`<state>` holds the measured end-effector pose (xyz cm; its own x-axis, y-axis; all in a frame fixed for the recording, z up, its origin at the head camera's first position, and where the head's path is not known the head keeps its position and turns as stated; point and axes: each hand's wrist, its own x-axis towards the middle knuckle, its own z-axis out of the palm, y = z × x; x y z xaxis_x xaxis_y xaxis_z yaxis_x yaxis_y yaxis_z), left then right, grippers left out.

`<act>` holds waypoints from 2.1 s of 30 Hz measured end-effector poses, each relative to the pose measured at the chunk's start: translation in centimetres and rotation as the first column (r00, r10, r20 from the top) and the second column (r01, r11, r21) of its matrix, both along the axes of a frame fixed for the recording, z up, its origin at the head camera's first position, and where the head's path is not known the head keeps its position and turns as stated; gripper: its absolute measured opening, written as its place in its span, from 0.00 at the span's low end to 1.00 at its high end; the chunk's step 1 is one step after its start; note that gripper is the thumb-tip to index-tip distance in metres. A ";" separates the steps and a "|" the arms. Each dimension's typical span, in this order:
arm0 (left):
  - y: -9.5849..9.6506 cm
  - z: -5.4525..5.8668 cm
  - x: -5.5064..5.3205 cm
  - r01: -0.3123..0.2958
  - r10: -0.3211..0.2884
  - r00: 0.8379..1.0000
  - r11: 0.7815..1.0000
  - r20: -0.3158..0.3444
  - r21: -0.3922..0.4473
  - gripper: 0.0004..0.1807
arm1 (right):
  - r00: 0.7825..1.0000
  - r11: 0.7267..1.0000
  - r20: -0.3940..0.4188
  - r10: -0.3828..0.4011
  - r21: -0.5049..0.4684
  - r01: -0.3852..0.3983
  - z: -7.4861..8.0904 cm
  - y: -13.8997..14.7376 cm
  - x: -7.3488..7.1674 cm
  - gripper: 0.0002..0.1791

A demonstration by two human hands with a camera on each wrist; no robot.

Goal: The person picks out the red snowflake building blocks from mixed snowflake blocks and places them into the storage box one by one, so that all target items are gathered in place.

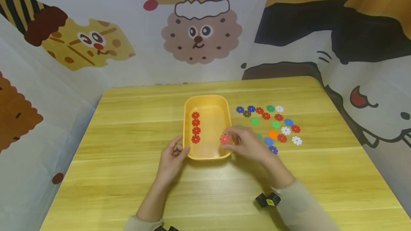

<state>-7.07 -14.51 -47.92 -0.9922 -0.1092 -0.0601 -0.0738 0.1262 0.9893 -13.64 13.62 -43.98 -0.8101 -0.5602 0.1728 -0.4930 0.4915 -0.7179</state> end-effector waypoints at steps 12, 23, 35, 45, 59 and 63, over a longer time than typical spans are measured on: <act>0.0 0.0 0.1 0.004 -0.004 1.000 1.000 0.007 0.004 0.30 | 0.995 0.999 -0.094 -0.020 0.035 0.023 0.3 -2.9 -1.0 0.23; -0.1 -0.1 0.1 0.010 -0.010 1.000 1.000 -0.007 -0.015 0.31 | 0.998 0.995 -0.053 0.032 0.094 -0.027 0.2 -5.1 -1.9 0.21; -0.1 0.0 0.0 0.015 -0.015 0.999 1.000 -0.032 0.005 0.29 | 0.985 0.968 0.056 0.166 0.184 -0.173 0.2 -7.8 -2.9 0.20; -0.2 -0.3 0.0 0.011 -0.011 1.000 1.000 -0.015 -0.006 0.30 | 0.966 0.908 0.150 0.212 0.336 -0.251 -1.2 -9.5 -2.9 0.16; -0.3 -0.4 -0.1 0.019 -0.019 1.000 1.000 -0.018 0.006 0.30 | 0.952 0.899 0.191 0.241 0.326 -0.293 -1.6 -9.7 -3.0 0.21; -0.2 -0.4 -0.1 0.017 -0.017 1.000 1.000 -0.020 0.000 0.30 | 0.952 0.903 0.190 0.242 0.316 -0.292 -1.5 -9.7 -2.9 0.21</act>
